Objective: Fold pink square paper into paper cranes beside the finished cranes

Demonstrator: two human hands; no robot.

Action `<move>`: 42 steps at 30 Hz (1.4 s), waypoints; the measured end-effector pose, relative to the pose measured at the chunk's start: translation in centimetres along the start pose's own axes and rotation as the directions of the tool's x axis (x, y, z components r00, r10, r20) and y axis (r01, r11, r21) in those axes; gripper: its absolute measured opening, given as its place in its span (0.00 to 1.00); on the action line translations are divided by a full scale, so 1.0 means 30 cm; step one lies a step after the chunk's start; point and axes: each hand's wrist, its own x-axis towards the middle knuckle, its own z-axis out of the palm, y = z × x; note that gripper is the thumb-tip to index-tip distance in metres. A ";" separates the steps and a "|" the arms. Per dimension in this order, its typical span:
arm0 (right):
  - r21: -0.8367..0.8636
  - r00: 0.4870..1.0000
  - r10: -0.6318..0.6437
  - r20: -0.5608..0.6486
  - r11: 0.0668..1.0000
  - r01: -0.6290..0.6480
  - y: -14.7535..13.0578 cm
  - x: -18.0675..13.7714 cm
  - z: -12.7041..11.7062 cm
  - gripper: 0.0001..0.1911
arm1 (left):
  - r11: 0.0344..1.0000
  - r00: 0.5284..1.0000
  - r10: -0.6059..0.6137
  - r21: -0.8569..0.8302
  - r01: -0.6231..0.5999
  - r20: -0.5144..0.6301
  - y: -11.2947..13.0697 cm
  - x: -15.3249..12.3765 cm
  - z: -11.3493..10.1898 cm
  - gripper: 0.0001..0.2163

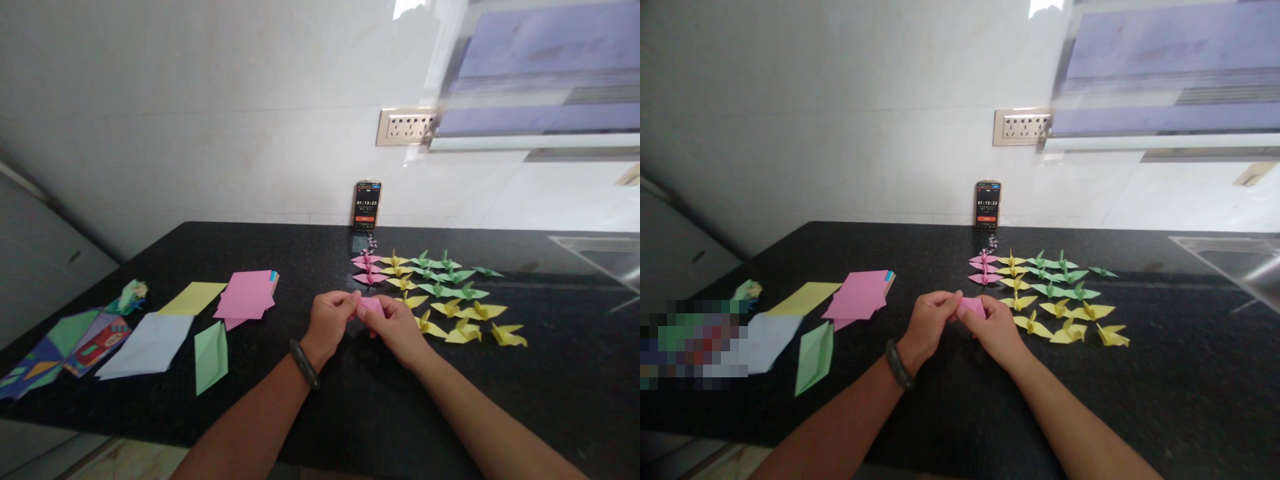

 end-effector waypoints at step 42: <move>0.112 0.999 -0.005 0.035 0.994 0.001 0.012 0.013 -0.017 0.17 | 0.983 0.999 0.053 0.175 -0.053 0.004 -0.011 -0.001 -0.007 0.15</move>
